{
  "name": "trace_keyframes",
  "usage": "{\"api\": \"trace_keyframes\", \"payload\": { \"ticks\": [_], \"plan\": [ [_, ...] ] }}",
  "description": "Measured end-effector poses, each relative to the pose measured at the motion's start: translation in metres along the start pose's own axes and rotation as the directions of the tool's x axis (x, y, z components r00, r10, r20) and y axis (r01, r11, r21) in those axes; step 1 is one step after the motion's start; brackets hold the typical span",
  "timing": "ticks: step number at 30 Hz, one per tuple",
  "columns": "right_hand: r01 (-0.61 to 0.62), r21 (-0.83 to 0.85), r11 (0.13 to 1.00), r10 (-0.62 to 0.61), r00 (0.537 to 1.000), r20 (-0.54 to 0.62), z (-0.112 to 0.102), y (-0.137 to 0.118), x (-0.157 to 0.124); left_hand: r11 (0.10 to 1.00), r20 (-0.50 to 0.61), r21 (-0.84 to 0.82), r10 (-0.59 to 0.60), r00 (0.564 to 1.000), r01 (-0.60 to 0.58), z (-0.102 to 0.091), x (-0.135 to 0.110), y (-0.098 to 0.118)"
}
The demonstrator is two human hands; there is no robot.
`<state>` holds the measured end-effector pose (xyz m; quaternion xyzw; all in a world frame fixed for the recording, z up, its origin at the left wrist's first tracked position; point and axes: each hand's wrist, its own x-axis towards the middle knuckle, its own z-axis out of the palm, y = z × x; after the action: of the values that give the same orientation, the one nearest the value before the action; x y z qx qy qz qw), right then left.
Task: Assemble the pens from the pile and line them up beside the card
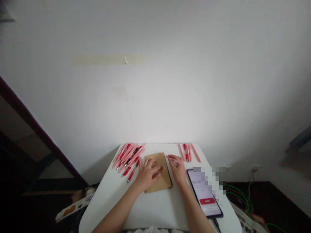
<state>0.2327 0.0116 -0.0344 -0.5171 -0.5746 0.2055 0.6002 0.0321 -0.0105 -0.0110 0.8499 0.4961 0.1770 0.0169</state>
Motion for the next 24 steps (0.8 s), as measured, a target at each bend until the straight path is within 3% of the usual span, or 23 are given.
{"api": "trace_keyframes", "payload": {
  "ticks": [5,12,24],
  "plan": [
    [0.022,-0.026,0.999,-0.022,0.999,0.024,0.0028,0.0019,0.0015,1.000,0.045,-0.012,0.001,0.999,0.000,0.0096,-0.0006,-0.0045],
    [0.015,-0.046,0.999,-0.014,1.000,0.011,0.0051,0.0022,0.0053,1.000,0.012,-0.026,0.016,1.000,-0.016,0.0048,-0.0025,0.0019],
    [0.010,-0.055,0.998,-0.005,0.997,0.082,0.0046,0.0039,0.0027,1.000,0.069,-0.010,-0.005,0.998,0.006,0.0090,-0.0022,-0.0001]
  ]
}}
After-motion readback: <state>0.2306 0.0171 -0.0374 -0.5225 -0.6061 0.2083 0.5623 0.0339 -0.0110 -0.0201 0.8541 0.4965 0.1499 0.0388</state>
